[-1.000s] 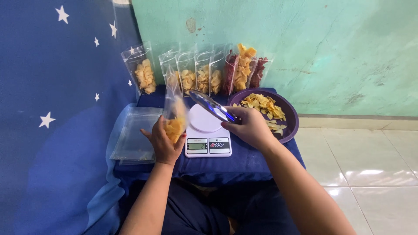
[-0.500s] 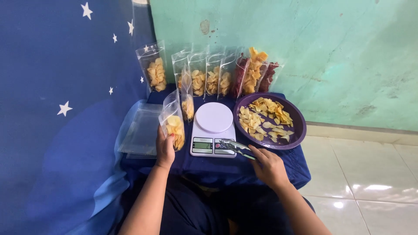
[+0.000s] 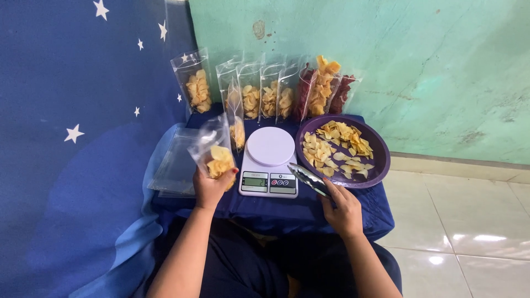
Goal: Weighing and bagging chips using a digital scale and tongs to reach a specific weight per bag.
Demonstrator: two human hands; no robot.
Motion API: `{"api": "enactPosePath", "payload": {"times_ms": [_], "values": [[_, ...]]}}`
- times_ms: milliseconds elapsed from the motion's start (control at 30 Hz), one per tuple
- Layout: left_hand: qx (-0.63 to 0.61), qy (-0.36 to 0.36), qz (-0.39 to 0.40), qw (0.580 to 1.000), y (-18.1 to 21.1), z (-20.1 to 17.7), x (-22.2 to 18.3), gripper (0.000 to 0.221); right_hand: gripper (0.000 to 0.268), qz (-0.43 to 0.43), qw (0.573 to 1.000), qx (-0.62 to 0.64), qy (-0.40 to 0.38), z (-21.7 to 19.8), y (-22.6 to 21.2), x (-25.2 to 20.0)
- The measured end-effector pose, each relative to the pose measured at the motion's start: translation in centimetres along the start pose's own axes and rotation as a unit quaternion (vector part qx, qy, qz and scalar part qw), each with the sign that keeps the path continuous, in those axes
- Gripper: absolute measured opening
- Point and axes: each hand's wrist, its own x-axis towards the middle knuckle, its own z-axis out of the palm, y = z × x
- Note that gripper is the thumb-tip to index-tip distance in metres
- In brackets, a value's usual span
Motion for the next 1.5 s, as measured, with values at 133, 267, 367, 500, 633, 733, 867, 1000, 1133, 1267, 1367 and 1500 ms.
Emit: {"api": "enactPosePath", "payload": {"times_ms": [133,267,367,500,633,733,867,1000,1133,1267,1367,1500], "values": [[-0.011,0.007,0.049,0.999,-0.3,0.0,0.3,0.078,0.045,0.016,1.000,0.008,0.011,-0.1,-0.1,0.0],[-0.033,-0.061,0.001,0.998,0.5,-0.5,0.4,0.064,0.045,0.026,0.999,0.010,0.017,-0.3,-0.4,0.1],[-0.076,-0.124,-0.005,0.989,1.2,-0.5,0.4,0.065,0.046,0.032,0.999,0.012,0.013,-0.2,-0.3,0.0],[-0.077,-0.153,-0.003,0.985,-2.4,0.1,-0.1,0.071,0.045,0.039,0.999,0.019,0.016,-0.3,-0.3,0.1],[-0.101,-0.165,0.047,0.980,-2.3,0.0,0.1,0.071,0.045,0.042,0.999,0.019,0.010,-0.3,-0.2,0.0],[-0.160,-0.205,0.059,0.964,-1.7,-0.2,0.2,0.063,0.045,0.048,0.999,0.015,0.011,-0.3,-0.1,-0.1],[-0.114,-0.232,-0.073,0.963,-0.8,-1.1,0.4,0.068,0.045,0.055,0.998,0.016,0.011,-0.2,-0.1,-0.2],[0.016,-0.227,-0.149,0.962,4.0,-1.8,1.8,0.077,0.043,0.066,0.997,0.027,0.004,-0.5,-0.4,0.0],[0.113,-0.163,-0.094,0.976,2.7,-0.2,0.4,0.084,0.046,0.069,0.997,0.024,0.007,-0.1,0.1,-0.4],[0.110,-0.048,0.005,0.993,-1.1,0.9,-1.2,0.090,0.046,0.075,0.997,0.029,0.002,-0.3,0.0,-0.3],[0.012,-0.089,-0.015,0.996,0.8,0.4,-0.6,0.118,0.046,0.072,0.997,0.031,0.005,-0.3,0.0,-0.3],[-0.197,-0.216,-0.065,0.954,-0.5,-0.7,0.8,0.144,0.044,0.072,0.997,0.032,0.007,-0.2,0.2,-0.5]]}}
